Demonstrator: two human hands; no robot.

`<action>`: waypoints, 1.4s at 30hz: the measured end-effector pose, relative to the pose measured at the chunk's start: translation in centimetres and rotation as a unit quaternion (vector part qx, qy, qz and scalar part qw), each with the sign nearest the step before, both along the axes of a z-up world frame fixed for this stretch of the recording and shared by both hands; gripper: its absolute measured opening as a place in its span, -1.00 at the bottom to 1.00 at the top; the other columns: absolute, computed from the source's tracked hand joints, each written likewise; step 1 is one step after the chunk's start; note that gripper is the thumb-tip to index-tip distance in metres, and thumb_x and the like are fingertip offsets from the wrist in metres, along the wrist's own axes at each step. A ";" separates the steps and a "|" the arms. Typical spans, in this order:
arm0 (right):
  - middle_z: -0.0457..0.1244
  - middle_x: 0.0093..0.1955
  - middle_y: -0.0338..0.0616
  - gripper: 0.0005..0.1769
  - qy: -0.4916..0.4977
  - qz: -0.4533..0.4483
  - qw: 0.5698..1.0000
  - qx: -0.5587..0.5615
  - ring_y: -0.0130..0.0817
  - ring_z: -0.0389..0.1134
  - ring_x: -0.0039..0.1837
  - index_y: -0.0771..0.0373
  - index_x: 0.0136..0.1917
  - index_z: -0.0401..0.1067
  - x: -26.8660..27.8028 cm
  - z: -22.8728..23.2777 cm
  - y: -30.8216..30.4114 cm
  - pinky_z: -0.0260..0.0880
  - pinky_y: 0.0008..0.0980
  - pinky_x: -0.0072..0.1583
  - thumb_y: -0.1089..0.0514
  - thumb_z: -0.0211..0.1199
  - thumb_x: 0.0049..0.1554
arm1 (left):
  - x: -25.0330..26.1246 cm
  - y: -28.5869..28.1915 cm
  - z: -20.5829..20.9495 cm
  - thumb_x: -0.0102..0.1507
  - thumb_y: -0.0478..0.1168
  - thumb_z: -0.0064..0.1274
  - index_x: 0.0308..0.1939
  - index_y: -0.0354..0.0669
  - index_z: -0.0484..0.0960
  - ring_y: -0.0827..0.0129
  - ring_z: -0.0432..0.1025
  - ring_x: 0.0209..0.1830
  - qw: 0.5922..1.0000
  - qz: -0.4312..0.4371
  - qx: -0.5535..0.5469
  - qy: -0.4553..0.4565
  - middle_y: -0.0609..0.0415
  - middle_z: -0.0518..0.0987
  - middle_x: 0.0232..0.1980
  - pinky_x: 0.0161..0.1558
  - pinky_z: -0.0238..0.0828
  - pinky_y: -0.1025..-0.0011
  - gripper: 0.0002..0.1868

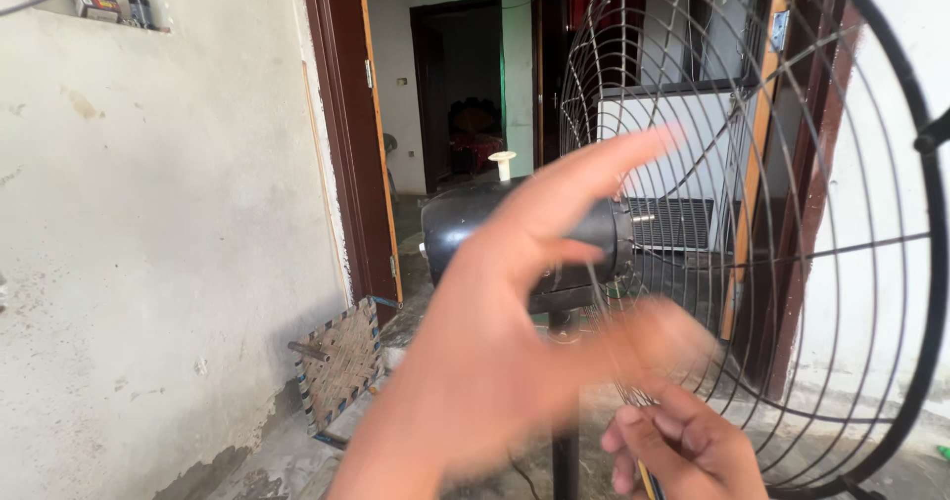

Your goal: The person uses a screwdriver to remove screws from the rear housing of a standing electric fan. They detach the rear motor cover and then remove the front wire cage, leaving the fan blades exposed on the motor shaft.

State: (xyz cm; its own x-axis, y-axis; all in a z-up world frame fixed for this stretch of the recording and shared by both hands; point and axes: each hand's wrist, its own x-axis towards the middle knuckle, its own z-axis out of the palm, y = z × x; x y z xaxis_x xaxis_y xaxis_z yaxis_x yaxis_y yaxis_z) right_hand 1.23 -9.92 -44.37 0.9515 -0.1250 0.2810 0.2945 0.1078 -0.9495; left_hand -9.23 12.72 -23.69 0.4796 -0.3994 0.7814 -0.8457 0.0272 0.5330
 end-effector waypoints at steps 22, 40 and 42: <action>0.46 0.05 0.29 -0.33 0.060 -0.025 0.998 0.026 -0.07 0.44 -0.17 0.41 0.56 0.21 1.3 1.3 -1.1 0.47 -0.14 -0.12 0.42 0.21 0.20 | 14.3 -3.1 1.3 -0.12 0.31 0.42 0.44 -0.06 0.22 -0.12 0.01 0.51 0.800 0.472 0.309 -0.205 -0.17 0.23 0.46 0.43 -0.20 -0.20 0.19; 0.45 0.01 0.28 -0.43 0.041 -0.022 0.999 0.025 -0.05 0.47 -0.21 0.44 0.48 0.26 0.9 1.1 -0.3 0.49 -0.14 -0.14 0.43 0.19 0.21 | 15.2 -2.6 0.2 -0.18 0.25 0.46 0.48 -0.12 0.13 -0.06 0.07 0.49 0.784 0.466 0.305 -0.274 -0.22 0.23 0.47 0.41 -0.14 -0.24 0.29; 0.37 0.02 0.25 -0.42 0.032 -0.029 0.999 0.022 -0.04 0.48 -0.21 0.45 0.49 0.25 0.7 1.1 0.2 0.49 -0.14 -0.15 0.44 0.19 0.21 | 15.4 -2.4 0.4 -0.18 0.24 0.46 0.49 -0.09 0.11 -0.06 0.05 0.50 0.784 0.459 0.315 -0.275 -0.21 0.21 0.47 0.41 -0.16 -0.23 0.30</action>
State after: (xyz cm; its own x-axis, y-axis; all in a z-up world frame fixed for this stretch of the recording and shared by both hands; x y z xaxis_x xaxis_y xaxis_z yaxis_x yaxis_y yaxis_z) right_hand 1.92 -9.76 -43.24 0.9579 -0.1924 0.2132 0.2410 0.1350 -0.9611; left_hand 6.16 10.34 -23.32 0.4500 -0.4726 0.7577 -0.4612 -0.8496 -0.2560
